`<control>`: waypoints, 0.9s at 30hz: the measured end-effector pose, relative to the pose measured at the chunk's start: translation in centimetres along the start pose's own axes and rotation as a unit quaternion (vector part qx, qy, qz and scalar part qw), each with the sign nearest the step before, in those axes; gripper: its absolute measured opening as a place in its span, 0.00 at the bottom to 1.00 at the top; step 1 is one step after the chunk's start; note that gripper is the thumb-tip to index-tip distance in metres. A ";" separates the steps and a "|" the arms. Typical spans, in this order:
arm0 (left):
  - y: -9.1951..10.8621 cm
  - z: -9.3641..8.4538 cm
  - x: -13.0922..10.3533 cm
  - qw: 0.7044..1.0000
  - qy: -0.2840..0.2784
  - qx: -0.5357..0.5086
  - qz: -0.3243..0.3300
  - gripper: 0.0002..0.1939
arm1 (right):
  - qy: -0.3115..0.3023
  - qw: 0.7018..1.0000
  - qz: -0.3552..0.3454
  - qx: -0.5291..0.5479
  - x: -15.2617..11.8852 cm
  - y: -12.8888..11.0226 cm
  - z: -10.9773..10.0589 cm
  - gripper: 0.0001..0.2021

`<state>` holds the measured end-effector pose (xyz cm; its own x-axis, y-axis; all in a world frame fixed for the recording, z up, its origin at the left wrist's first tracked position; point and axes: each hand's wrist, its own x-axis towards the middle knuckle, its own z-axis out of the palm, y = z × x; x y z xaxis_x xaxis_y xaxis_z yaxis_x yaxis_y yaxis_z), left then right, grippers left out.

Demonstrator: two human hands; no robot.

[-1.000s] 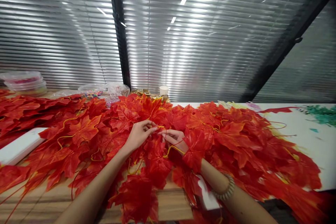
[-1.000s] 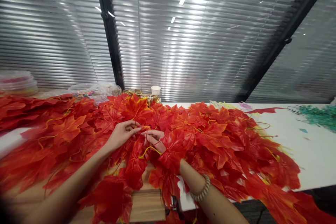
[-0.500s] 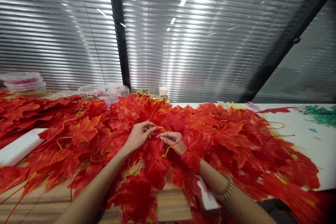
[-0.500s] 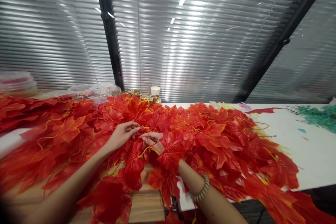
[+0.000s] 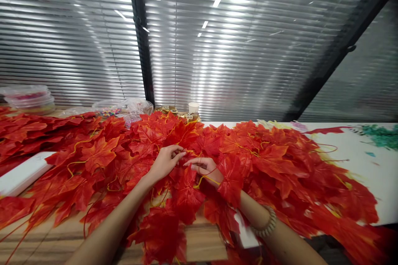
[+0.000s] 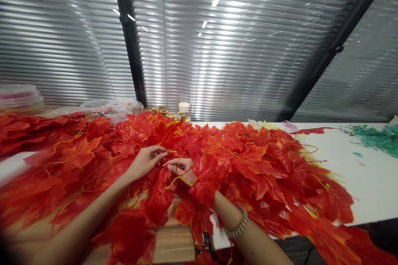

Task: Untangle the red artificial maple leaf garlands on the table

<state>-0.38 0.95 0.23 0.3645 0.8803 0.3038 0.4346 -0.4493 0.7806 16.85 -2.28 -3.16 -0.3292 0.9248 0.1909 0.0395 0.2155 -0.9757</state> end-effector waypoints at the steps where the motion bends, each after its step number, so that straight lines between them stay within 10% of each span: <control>1: -0.1 0.0 0.0 1.000 -0.005 0.013 0.007 0.11 | -0.006 1.000 -0.004 -0.004 0.0 -0.1 -0.1 0.16; 27: -0.2 0.4 -0.3 0.988 -0.079 0.117 0.062 0.14 | -0.050 0.998 -0.002 -0.038 -0.2 -0.2 -0.6 0.15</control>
<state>-0.23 0.76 -0.26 0.5424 0.7899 0.2861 0.5503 -0.5914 0.5894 17.44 -2.33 -2.97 -0.4214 0.8888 0.1801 0.1079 0.2463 -0.9632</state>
